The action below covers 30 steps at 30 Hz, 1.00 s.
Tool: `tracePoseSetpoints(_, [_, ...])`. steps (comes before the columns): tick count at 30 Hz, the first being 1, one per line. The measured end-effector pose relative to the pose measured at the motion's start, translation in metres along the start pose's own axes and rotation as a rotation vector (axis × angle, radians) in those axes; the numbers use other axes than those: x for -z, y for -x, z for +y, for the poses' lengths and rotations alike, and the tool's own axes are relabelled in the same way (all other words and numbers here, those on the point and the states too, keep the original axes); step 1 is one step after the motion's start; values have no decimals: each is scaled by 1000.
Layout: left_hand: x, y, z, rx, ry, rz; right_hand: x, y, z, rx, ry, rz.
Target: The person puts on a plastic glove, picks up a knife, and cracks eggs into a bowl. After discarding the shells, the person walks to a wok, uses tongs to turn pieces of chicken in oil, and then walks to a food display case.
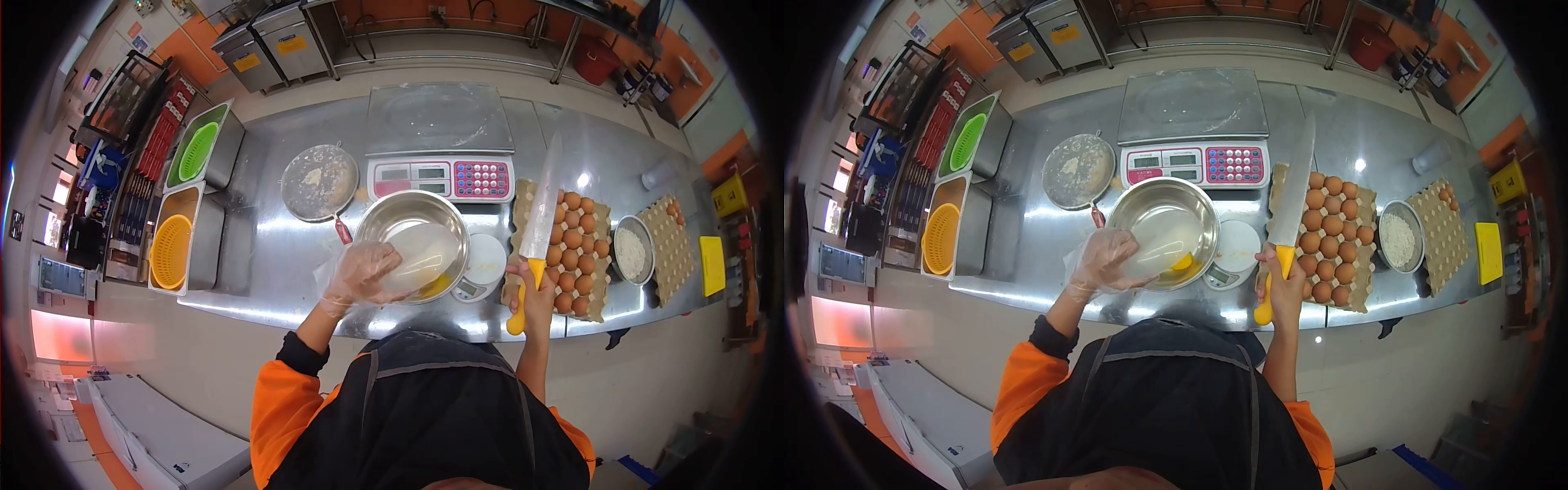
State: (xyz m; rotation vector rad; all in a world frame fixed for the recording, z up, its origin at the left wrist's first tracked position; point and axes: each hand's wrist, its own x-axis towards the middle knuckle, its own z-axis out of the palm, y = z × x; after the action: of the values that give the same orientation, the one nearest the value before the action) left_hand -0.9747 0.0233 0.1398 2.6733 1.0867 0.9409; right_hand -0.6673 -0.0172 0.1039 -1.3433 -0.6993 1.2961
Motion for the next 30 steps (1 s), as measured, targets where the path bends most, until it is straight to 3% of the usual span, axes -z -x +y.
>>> tracePoseSetpoints(4, [15,8,-1,-149,-25,158,7,2,0,8,30,56])
tracePoseSetpoints(7, [5,17,-13,-176,-101,141,8,4,-1,17,24,52])
tracePoseSetpoints(10, [-26,35,-23,29,42,300,6,4,-5,27,29,53])
tracePoseSetpoints(13, [-43,46,-16,874,576,669,7,11,-3,24,26,71])
tracePoseSetpoints(16, [-51,73,-36,1227,1149,1006,10,13,0,15,5,71])
tracePoseSetpoints(19, [-44,86,-24,1280,1443,1163,11,15,1,-4,-28,108])
tracePoseSetpoints(22, [-56,143,-41,1233,1609,1068,16,18,1,-1,-53,159])
tracePoseSetpoints(24, [-43,130,-23,1340,1401,1298,27,18,3,25,-30,203])
tracePoseSetpoints(26, [-47,166,-29,1256,1271,1255,44,14,10,59,-16,254])
tracePoseSetpoints(27, [-43,169,-20,1312,1020,1115,50,13,13,62,2,291])
tracePoseSetpoints(29, [-36,181,-18,1443,812,926,50,17,4,108,-2,344])
tracePoseSetpoints(30, [-31,195,-29,1545,850,875,55,16,2,119,4,358])
